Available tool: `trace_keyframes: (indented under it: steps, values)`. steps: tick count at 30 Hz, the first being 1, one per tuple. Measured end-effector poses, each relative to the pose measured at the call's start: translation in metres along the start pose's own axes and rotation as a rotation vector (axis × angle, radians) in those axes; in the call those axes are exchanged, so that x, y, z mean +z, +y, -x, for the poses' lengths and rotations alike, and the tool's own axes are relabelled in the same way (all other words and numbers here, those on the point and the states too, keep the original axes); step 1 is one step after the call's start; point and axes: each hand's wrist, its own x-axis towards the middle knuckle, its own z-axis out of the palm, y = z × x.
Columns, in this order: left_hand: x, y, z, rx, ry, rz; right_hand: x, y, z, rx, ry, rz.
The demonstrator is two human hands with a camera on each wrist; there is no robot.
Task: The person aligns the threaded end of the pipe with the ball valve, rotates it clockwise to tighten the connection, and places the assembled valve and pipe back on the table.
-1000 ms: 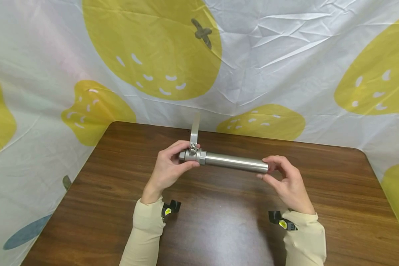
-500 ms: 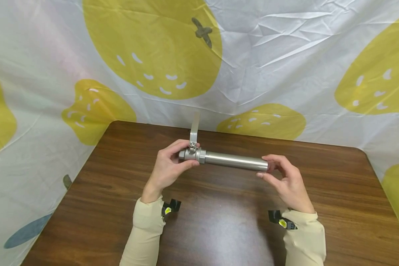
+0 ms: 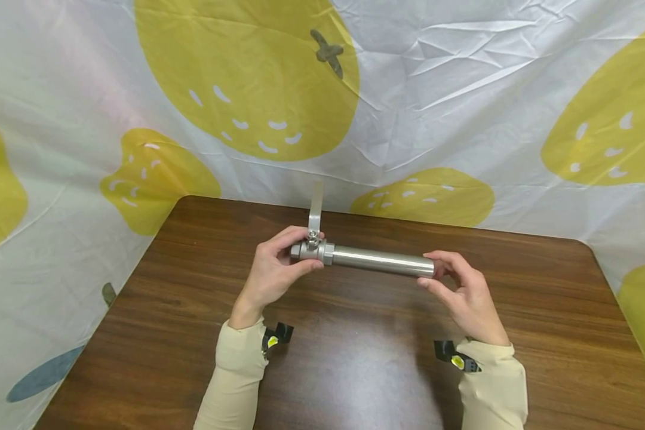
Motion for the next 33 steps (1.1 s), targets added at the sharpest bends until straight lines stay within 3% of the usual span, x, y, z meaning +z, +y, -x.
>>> trace_keyframes:
  steps: [10, 22, 33]
  values:
    - [0.002, 0.0004, 0.0, 0.009, -0.003, -0.007, -0.0009, -0.0029, 0.0004, 0.024, 0.009, 0.053]
    - [0.0044, 0.0008, -0.0002, 0.027, -0.01, -0.002, -0.0009, -0.0037, 0.0006, 0.058, -0.006, -0.005]
    - [0.0043, -0.0001, -0.0006, 0.023, -0.013, 0.0, -0.0016, -0.0027, 0.0006, 0.075, -0.02, 0.009]
